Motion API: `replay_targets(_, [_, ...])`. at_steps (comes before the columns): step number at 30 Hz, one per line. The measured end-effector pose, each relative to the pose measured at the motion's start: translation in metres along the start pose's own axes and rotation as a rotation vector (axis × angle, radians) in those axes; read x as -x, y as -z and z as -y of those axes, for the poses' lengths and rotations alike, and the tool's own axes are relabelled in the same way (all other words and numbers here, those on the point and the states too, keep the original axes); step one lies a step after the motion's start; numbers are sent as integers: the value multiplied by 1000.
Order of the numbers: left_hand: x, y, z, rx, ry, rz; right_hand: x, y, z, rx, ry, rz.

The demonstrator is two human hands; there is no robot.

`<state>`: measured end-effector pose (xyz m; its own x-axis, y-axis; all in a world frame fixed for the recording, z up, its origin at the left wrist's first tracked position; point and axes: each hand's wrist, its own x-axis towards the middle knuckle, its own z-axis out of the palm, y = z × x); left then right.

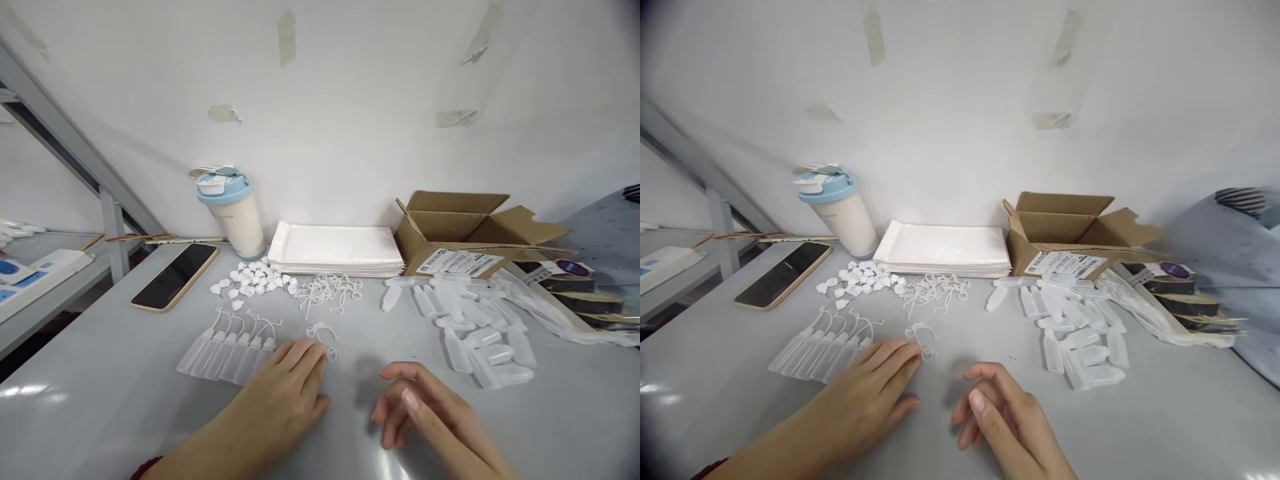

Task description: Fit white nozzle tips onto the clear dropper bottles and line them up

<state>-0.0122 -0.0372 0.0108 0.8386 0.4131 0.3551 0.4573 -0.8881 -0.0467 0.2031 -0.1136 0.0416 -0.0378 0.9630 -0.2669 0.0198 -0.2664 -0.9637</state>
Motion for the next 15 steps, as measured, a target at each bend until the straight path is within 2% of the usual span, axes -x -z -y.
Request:
replay_targets(3, [-1, 7, 1, 150, 11, 54, -3, 3, 1, 63, 18, -15])
replay_targets(7, [0, 13, 2, 324, 59, 149, -8, 11, 4, 165, 44, -110])
replay_targets(13, [2, 11, -1, 263, 144, 119, -11, 23, 13, 305, 58, -259])
replay_targets(15, [2, 14, -2, 258, 138, 164, -11, 25, 15, 336, 59, -290])
